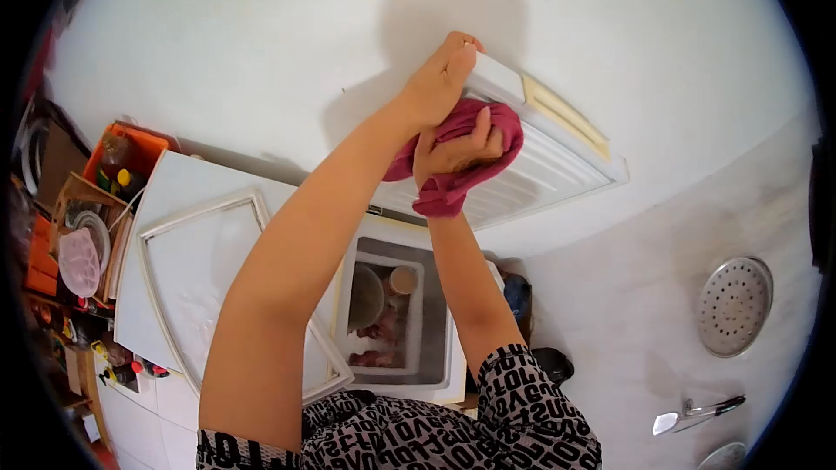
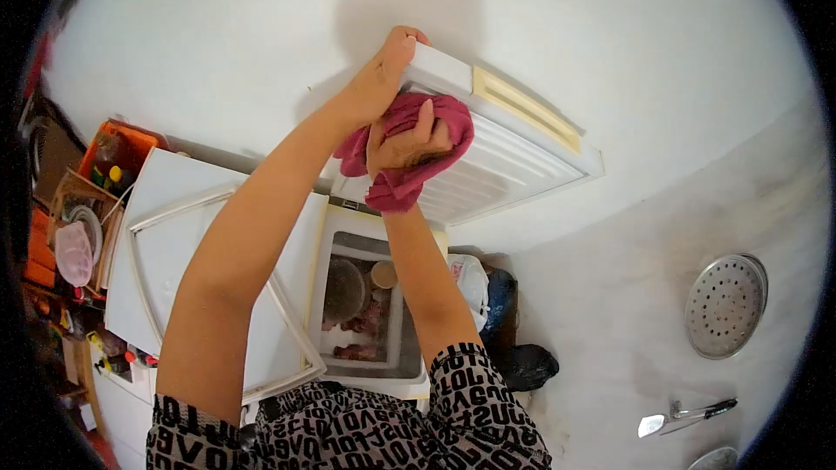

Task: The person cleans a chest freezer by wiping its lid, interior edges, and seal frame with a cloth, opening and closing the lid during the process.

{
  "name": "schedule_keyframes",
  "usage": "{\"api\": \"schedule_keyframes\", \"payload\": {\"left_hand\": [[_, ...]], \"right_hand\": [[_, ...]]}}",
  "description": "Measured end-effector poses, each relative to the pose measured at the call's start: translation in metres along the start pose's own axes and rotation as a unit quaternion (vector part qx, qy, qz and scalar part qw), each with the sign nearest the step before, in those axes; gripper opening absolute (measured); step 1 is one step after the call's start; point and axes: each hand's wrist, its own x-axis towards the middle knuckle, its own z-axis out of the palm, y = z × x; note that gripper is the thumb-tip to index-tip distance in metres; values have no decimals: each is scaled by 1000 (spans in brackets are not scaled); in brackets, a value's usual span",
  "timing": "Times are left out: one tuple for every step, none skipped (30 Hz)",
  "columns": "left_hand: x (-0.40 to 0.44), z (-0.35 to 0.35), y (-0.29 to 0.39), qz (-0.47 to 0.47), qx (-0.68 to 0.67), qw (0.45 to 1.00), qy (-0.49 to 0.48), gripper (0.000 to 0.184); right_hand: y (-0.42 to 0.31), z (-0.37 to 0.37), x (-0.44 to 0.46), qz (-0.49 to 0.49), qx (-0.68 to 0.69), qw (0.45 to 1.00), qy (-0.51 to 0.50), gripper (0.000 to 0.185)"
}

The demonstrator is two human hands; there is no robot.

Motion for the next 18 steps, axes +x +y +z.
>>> {"api": "schedule_keyframes", "payload": {"left_hand": [[0, 1, -1, 19, 8, 1000, 21, 38], [0, 1, -3, 15, 11, 1000, 20, 38], [0, 2, -2, 33, 12, 999, 12, 38], [0, 2, -1, 50, 13, 999, 5, 38], [-1, 1, -1, 46, 16, 999, 3, 38], [-1, 1, 0, 20, 2, 1000, -5, 39], [-1, 0, 2, -6, -10, 1000, -14, 39], [-1, 0, 5, -9, -3, 1000, -21, 39], [-1, 0, 7, -7, 0, 1000, -20, 38], [-2, 0, 9, -6, 1, 1000, -20, 38], [-2, 0, 10, -8, 5, 1000, -25, 38], [-2, 0, 15, -42, 13, 999, -27, 35], [-4, 0, 15, -78, 23, 996, -28, 32], [-5, 1, 13, -84, 30, 996, -32, 32], [-5, 3, 11, -55, 48, 997, 0, 30], [-3, 4, 8, -25, 71, 997, 27, 29], [-3, 5, 3, -28, 84, 996, 17, 29], [0, 9, -4, 13, 93, 994, 51, 28]], "right_hand": [[-7, -3, 7, 29, 4, 1000, 8, 74], [-13, -5, 17, 53, 12, 998, 29, 67], [-18, -7, 28, 58, 13, 998, 27, 67], [-21, -8, 40, 84, 19, 995, 60, 63], [-21, -5, 45, 109, 26, 989, 93, 58], [-23, 2, 42, 123, 35, 986, 104, 52], [-22, 5, 39, 131, 33, 985, 105, 52], [-20, 10, 35, 118, 59, 983, 125, 53], [-18, 15, 31, 103, 85, 980, 145, 56], [-15, 19, 23, 110, 83, 979, 148, 56], [-11, 24, 13, 101, 70, 981, 152, 55], [-7, 28, 1, 92, 58, 982, 157, 54], [-2, 32, -16, 100, 58, 981, 157, 54], [1, 34, -35, 79, 20, 991, 105, 51], [4, 38, -53, 61, -15, 997, 53, 49], [5, 44, -72, 82, 4, 995, 58, 42], [7, 51, -90, 104, 24, 992, 63, 36], [8, 54, -110, 119, 41, 992, 7, 31]]}}
